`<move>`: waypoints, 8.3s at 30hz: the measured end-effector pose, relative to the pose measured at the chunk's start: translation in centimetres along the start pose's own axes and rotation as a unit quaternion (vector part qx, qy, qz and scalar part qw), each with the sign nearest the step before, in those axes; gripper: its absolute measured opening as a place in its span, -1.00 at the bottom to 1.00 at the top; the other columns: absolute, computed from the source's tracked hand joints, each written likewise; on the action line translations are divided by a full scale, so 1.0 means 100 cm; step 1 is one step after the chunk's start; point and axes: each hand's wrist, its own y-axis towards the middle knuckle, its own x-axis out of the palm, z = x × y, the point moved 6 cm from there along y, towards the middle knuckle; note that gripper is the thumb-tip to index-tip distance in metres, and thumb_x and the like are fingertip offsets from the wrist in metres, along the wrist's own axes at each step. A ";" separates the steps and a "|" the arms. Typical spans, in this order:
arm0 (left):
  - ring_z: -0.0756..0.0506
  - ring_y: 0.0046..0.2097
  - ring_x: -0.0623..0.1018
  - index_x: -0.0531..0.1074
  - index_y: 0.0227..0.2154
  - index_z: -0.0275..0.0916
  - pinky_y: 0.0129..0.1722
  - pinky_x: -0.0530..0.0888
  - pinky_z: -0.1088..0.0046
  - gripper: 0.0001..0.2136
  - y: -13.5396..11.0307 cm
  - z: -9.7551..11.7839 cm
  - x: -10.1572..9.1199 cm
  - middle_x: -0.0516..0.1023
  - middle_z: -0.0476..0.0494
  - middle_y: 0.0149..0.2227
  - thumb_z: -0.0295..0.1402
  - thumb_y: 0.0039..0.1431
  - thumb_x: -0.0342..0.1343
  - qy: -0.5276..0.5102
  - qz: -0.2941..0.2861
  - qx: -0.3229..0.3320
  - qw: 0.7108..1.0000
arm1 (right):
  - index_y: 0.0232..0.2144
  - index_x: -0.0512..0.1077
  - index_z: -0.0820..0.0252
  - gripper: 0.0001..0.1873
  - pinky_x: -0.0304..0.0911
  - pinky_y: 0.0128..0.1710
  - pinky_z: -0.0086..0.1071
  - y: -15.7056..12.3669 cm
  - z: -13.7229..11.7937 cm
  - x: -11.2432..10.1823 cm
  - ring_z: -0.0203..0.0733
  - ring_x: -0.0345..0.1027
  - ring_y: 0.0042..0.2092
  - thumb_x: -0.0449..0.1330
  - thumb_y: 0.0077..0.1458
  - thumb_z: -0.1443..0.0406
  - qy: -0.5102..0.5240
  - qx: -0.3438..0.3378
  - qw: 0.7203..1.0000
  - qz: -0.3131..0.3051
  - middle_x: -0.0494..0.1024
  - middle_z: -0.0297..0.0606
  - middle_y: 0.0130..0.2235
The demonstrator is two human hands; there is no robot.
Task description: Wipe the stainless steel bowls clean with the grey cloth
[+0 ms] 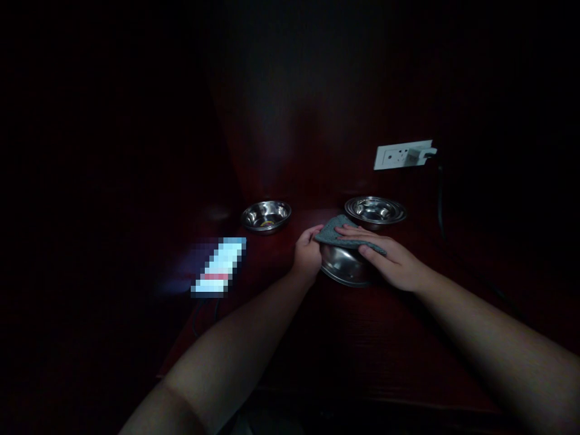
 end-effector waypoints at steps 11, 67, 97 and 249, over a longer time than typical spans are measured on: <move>-0.10 -0.16 0.53 0.46 -0.25 -0.27 -0.03 0.38 0.29 -0.80 -0.001 0.000 -0.001 0.57 -0.19 -0.21 -0.39 0.07 0.04 0.011 0.003 -0.010 1.000 | 0.11 0.28 0.02 -0.57 -0.14 0.26 -0.02 0.000 0.012 0.001 -0.09 0.02 0.25 -0.06 0.22 0.16 -0.026 0.050 0.998 0.018 0.28 -0.33 0.19; -0.08 -0.10 0.51 0.46 -0.22 -0.26 -0.02 0.37 0.34 -0.80 -0.003 0.003 -0.004 0.54 -0.19 -0.13 -0.38 0.14 -0.01 0.049 0.009 -0.003 0.999 | 0.10 0.27 0.11 -0.53 -0.05 0.24 -0.07 -0.005 0.048 -0.002 -0.07 0.14 0.20 0.03 0.15 0.17 -0.020 0.158 0.981 0.113 0.31 -0.20 0.17; -0.08 -0.08 0.50 0.45 -0.22 -0.29 0.00 0.36 0.33 -0.80 -0.004 0.006 -0.002 0.52 -0.22 -0.10 -0.38 0.14 -0.01 0.041 -0.002 0.002 0.999 | 0.09 0.30 0.11 -0.57 -0.06 0.25 -0.11 -0.001 0.032 -0.004 -0.13 0.12 0.21 -0.02 0.19 0.20 -0.016 0.099 0.990 0.100 0.33 -0.23 0.16; -0.07 -0.15 0.52 0.47 -0.26 -0.26 -0.05 0.37 0.36 -0.81 -0.004 0.003 -0.003 0.55 -0.19 -0.17 -0.36 0.10 0.03 0.050 0.014 -0.002 0.999 | 0.07 0.32 0.08 -0.58 0.07 0.18 -0.09 -0.001 0.032 -0.005 -0.05 0.25 0.13 -0.03 0.18 0.17 -0.037 0.141 0.986 0.086 0.40 -0.27 0.10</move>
